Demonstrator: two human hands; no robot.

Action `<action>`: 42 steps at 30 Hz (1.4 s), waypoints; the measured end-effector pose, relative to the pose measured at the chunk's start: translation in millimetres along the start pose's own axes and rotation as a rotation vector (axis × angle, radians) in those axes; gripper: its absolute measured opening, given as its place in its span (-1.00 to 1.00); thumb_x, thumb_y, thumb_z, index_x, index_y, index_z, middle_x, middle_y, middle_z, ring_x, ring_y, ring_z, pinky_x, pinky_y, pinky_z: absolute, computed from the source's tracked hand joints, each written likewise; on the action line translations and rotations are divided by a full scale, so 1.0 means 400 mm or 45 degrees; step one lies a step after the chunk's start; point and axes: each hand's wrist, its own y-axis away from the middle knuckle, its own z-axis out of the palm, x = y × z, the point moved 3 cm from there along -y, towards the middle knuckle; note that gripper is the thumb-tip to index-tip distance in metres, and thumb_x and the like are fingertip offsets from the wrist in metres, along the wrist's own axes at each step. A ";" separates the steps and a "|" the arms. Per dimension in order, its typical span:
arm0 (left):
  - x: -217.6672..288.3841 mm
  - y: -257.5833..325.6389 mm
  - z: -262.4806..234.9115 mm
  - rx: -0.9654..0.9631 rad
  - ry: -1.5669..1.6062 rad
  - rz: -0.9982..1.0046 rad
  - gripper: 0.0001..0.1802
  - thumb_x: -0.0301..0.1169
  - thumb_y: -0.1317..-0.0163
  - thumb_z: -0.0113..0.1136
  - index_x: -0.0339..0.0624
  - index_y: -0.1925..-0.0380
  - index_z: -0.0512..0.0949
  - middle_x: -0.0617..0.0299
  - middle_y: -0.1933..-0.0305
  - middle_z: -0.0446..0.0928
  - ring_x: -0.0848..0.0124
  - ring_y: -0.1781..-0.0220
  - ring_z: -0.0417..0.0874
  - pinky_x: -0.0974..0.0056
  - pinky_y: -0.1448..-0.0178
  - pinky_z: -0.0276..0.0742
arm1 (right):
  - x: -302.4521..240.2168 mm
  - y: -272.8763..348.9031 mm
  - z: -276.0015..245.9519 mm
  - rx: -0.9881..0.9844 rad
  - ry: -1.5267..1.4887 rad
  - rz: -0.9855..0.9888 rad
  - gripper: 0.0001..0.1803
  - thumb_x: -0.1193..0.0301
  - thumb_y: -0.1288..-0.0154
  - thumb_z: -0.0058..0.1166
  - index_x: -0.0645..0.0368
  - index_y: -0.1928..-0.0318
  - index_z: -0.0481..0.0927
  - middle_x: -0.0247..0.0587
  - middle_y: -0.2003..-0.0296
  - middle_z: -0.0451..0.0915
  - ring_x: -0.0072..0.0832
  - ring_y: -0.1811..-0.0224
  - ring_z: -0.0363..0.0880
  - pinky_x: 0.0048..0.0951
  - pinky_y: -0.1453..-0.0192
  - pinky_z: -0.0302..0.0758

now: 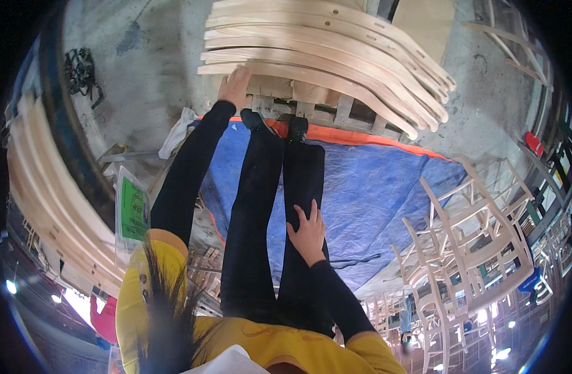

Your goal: The person repeatedly picks up curved wooden chair parts from a table and places them onto a stack on a nearby pallet. The person handles the parts one at a time and occasionally adjusts the stack. The person also briefly moves a flat cardboard sheet.

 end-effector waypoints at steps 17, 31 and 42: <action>-0.054 -0.285 0.234 0.344 -0.417 0.174 -0.27 -0.30 0.04 0.34 -0.12 -0.19 0.32 0.03 -0.16 0.38 0.11 -0.26 0.37 -0.11 -0.42 0.13 | -0.012 -0.081 -0.014 0.044 -0.124 0.118 -0.50 0.27 -0.06 0.30 -0.14 -0.09 0.58 0.03 -0.37 0.23 0.03 -0.31 0.35 -0.05 -0.22 0.42; 0.256 0.584 -0.260 -0.080 0.407 -0.087 -0.26 -0.23 0.38 0.39 -0.21 0.07 0.39 -0.02 0.21 0.54 0.00 0.19 0.65 0.00 0.15 0.60 | -0.027 0.012 -0.038 0.216 -0.063 -0.206 -0.60 0.29 -0.15 0.18 -0.03 -0.05 0.58 0.10 -0.29 0.34 0.10 -0.29 0.31 -0.05 -0.25 0.39; 0.177 1.370 -0.730 -0.142 0.715 -0.523 -0.10 0.03 0.40 0.47 -0.27 0.04 0.39 -0.10 0.19 0.59 -0.04 0.15 0.65 0.00 0.08 0.57 | -0.199 0.083 -0.114 -0.791 -1.930 0.310 -0.55 0.15 -0.49 -0.10 0.11 -0.24 0.44 -0.09 -0.19 0.50 -0.18 -0.20 0.49 -0.13 -0.29 0.40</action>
